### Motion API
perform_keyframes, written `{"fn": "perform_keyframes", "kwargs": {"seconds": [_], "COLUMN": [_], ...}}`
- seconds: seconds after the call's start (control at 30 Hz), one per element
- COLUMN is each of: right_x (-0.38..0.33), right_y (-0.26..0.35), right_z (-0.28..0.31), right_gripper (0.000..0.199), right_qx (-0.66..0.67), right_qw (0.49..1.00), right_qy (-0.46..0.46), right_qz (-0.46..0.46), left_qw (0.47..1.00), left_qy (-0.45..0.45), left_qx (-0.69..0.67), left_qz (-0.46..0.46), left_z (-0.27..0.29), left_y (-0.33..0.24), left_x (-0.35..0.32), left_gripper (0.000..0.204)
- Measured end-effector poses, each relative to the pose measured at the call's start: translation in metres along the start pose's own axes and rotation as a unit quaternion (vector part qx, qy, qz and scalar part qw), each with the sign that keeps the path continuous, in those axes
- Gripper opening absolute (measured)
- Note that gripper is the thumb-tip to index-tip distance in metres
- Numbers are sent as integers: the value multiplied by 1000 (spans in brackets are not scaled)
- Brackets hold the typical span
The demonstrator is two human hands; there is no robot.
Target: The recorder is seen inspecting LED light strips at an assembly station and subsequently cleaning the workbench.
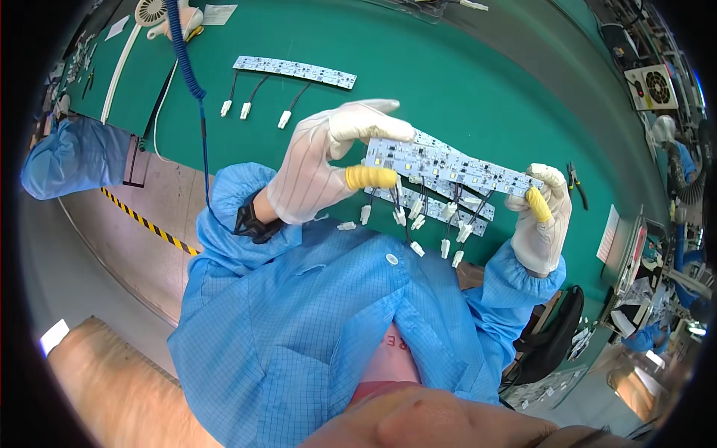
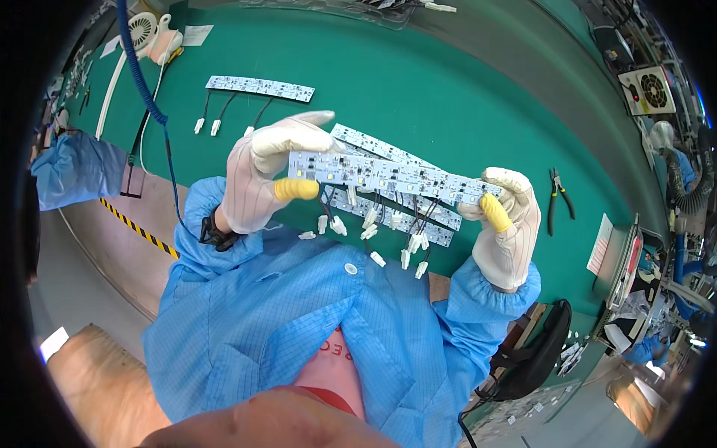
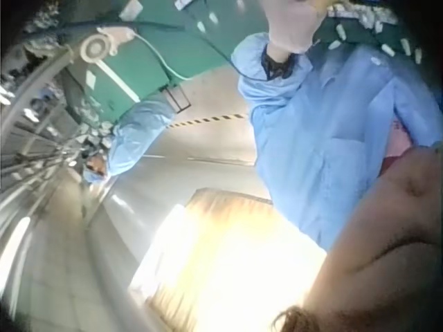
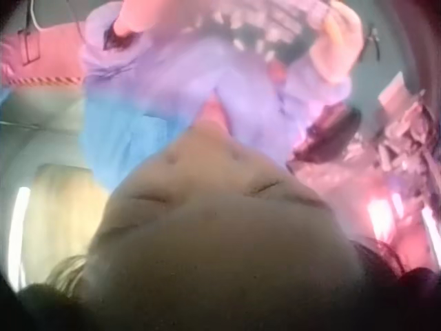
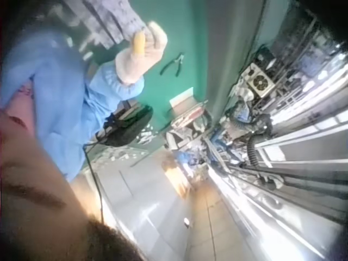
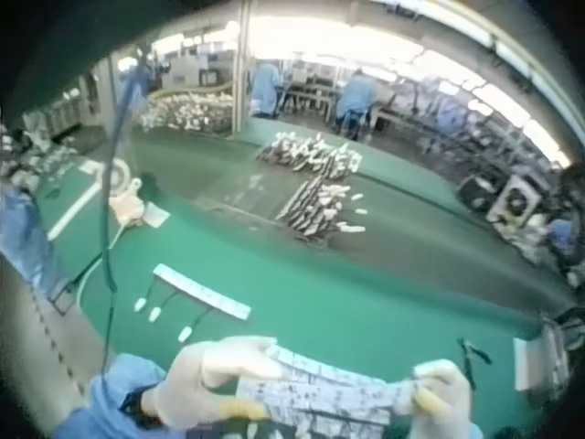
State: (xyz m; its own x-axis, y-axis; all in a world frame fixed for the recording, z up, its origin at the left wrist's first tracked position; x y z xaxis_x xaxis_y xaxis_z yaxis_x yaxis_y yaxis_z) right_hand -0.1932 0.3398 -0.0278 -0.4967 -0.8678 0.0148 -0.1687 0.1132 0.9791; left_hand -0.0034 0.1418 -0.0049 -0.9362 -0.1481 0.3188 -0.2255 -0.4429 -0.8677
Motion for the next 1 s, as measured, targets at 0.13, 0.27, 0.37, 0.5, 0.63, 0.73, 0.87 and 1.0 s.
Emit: {"fn": "perform_keyframes", "kwargs": {"seconds": [0.13, 0.27, 0.37, 0.5, 0.63, 0.73, 0.87, 1.0], "right_x": [-1, -2, -4, 0, -3, -3, -6, -3], "right_y": [3, 7, 7, 11, 17, 19, 21, 22], "right_z": [-9, -13, -7, -9, -14, -18, -20, -31], "right_gripper": [50, 53, 57, 46, 50, 48, 55, 53], "right_qx": [-106, -112, -74, -66, -51, -42, -125, -74], "right_qw": [993, 993, 997, 997, 998, 999, 992, 997], "right_qy": [20, 26, 22, 24, 27, 26, -22, 8], "right_qz": [-48, -4, -21, 6, -9, -3, -19, -8], "left_qw": [996, 994, 995, 993, 994, 991, 988, 986], "left_qy": [-57, -92, -97, -113, -83, -71, -78, -94], "left_qx": [-60, 54, 18, -23, -39, -72, -133, -136], "left_qz": [45, -3, 0, -7, 55, 83, 18, 35], "left_z": [4, 10, 12, 15, 19, 21, 22, 26], "left_y": [16, 9, 13, 13, 13, 16, 16, 21], "left_x": [-7, -8, -8, -7, -5, -7, -8, -11], "left_gripper": [55, 45, 45, 44, 42, 46, 49, 50]}}
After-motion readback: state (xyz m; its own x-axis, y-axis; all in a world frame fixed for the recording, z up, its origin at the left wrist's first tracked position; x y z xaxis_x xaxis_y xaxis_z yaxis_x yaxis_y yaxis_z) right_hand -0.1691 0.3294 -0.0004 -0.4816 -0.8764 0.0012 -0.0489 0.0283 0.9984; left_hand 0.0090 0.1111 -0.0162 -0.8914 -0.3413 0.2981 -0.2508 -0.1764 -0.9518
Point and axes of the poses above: each hand's wrist, its own x-axis towards the middle knuckle, its own z-axis out of the back of the hand, y = z × x, the point moved 8 cm from there along x, towards the middle knuckle, and after that the axes turned 13 degrees about y, right-handed, at the moved point
